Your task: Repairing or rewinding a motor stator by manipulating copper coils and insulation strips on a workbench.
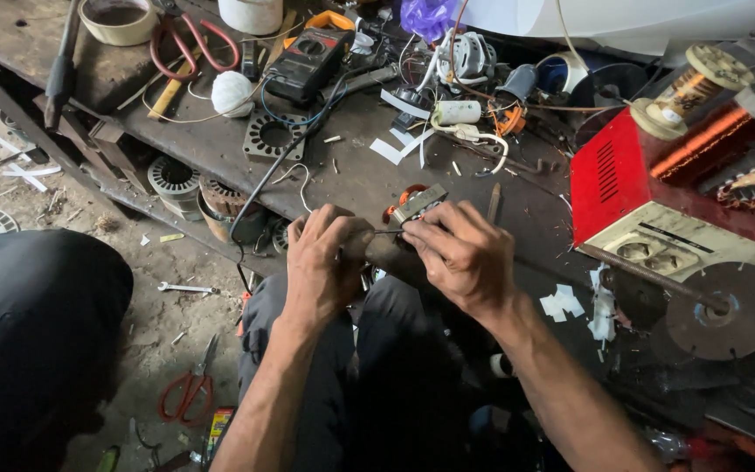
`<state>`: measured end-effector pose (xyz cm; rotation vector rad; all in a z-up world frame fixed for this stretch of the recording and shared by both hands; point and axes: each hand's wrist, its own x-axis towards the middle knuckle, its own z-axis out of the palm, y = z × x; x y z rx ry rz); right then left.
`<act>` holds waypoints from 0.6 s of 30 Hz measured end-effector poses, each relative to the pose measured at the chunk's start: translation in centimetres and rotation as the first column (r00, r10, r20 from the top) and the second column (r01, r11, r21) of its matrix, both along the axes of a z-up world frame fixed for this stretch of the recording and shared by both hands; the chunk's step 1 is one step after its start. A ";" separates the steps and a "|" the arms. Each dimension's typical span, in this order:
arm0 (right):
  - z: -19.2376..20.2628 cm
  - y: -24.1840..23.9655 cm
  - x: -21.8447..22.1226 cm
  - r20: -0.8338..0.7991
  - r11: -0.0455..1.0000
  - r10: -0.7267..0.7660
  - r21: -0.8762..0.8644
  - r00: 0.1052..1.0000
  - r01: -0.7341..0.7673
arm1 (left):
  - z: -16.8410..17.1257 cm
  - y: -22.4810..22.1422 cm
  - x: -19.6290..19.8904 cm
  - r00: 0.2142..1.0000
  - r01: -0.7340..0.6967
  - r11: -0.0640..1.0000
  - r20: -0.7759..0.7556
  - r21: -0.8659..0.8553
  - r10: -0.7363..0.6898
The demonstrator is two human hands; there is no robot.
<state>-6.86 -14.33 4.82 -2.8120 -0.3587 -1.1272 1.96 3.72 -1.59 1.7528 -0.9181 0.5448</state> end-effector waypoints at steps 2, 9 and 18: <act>-0.2 -0.2 0.1 -0.005 1.000 -0.004 0.010 1.000 0.004 | -0.1 0.0 -0.1 0.997 -0.008 0.999 -0.072 -0.045 0.005; 0.8 -0.1 -0.2 -0.126 0.998 -0.048 0.040 0.991 0.053 | 0.3 0.8 -0.3 0.987 0.033 0.993 -0.152 -0.110 -0.049; 2.5 0.0 -0.4 -0.208 0.974 -0.020 0.219 0.978 0.066 | 0.6 0.7 0.7 0.969 -0.067 0.939 -0.247 -0.338 -0.020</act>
